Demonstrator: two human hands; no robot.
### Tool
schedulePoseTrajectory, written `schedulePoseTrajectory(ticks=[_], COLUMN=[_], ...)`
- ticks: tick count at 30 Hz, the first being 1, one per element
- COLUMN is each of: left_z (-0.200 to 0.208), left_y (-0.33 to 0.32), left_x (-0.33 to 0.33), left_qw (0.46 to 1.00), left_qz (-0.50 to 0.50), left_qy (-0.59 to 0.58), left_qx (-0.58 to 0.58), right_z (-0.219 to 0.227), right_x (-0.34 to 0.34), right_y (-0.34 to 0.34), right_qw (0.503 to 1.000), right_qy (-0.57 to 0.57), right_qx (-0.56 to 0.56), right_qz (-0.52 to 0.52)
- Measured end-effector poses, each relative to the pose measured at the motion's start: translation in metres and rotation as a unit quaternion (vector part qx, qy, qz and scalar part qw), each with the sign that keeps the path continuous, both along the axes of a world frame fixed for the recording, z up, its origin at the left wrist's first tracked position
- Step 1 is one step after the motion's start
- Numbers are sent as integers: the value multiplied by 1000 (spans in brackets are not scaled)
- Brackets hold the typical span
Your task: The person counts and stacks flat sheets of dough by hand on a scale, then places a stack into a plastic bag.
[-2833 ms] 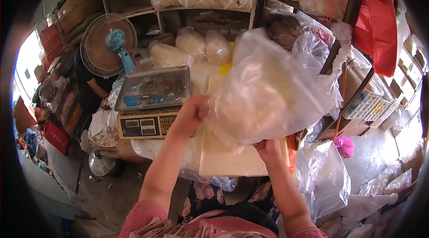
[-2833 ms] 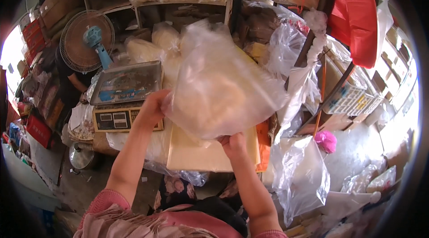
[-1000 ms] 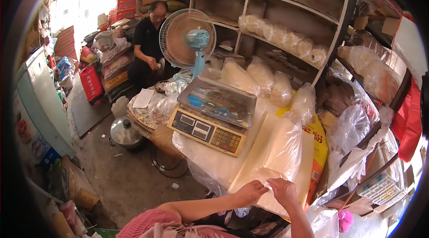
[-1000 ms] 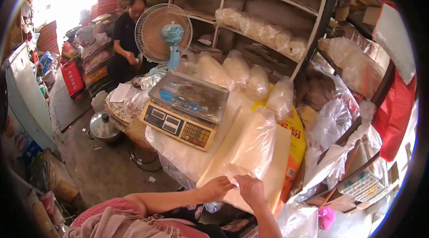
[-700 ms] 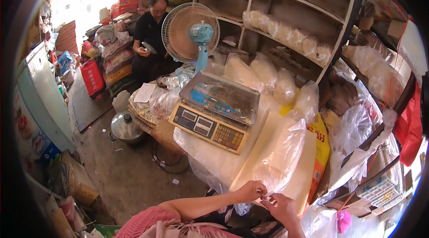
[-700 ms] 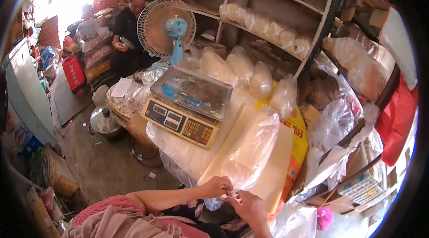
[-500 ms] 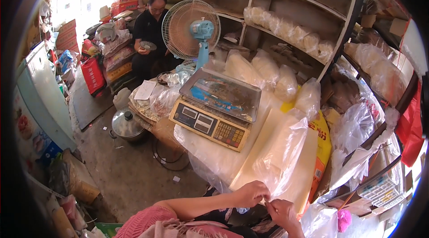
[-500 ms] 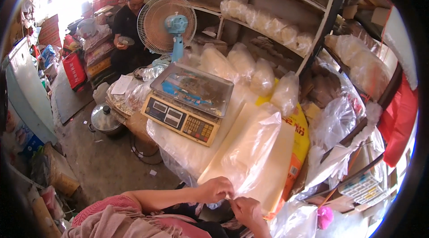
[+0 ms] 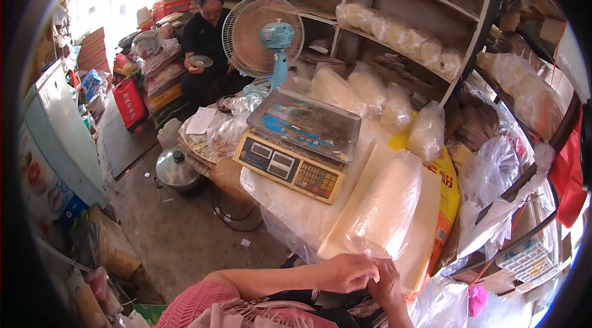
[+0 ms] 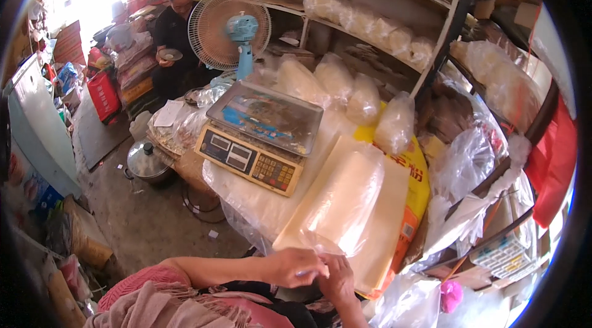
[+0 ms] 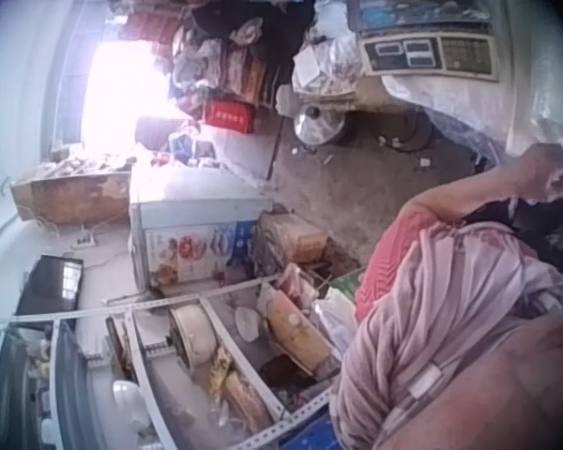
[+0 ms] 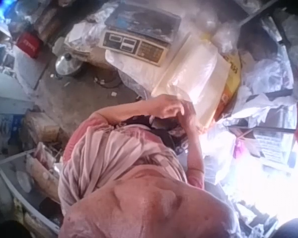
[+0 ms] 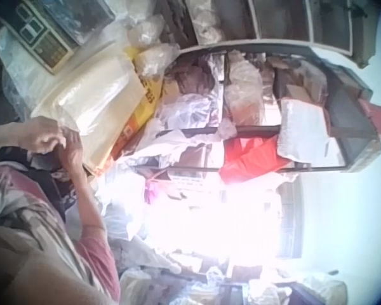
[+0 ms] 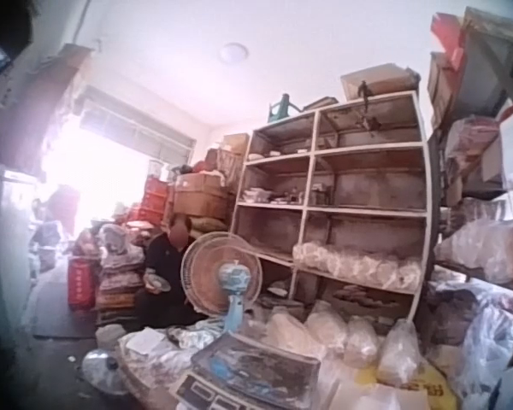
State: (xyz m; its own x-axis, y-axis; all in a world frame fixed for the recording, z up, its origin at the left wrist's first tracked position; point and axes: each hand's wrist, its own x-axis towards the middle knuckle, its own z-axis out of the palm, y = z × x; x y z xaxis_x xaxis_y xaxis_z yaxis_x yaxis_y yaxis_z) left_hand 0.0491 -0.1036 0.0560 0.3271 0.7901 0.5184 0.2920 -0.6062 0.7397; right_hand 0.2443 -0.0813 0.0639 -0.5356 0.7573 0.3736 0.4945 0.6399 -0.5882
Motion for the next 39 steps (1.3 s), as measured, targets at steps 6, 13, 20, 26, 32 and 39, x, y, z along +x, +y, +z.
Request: schedulePoseTrajectory(ticks=[6,13,20,26,32,39], left_z=[-28,-40,-48,-74,-42,-51], left_y=[31,31,22,17,9,83], left_x=[4,8,2,25,-4,2], left_qw=[982,993,997,999,990,779], left_qz=[17,68,16,19,140,-41], left_qy=[62,36,22,39,18,-441], left_qx=[180,-89,-68,-33,-29,-443], right_z=[-33,-33,-17,-37,-11,-38], right_x=[9,5,12,20,32,53], right_y=[7,-4,-2,-12,-8,53], right_qw=[995,988,982,986,982,808], right_qy=[95,120,-117,84,42,338], right_qx=[-5,-32,144,-116,-151,-420], right_qz=[7,-93,-30,-82,-106,-235])
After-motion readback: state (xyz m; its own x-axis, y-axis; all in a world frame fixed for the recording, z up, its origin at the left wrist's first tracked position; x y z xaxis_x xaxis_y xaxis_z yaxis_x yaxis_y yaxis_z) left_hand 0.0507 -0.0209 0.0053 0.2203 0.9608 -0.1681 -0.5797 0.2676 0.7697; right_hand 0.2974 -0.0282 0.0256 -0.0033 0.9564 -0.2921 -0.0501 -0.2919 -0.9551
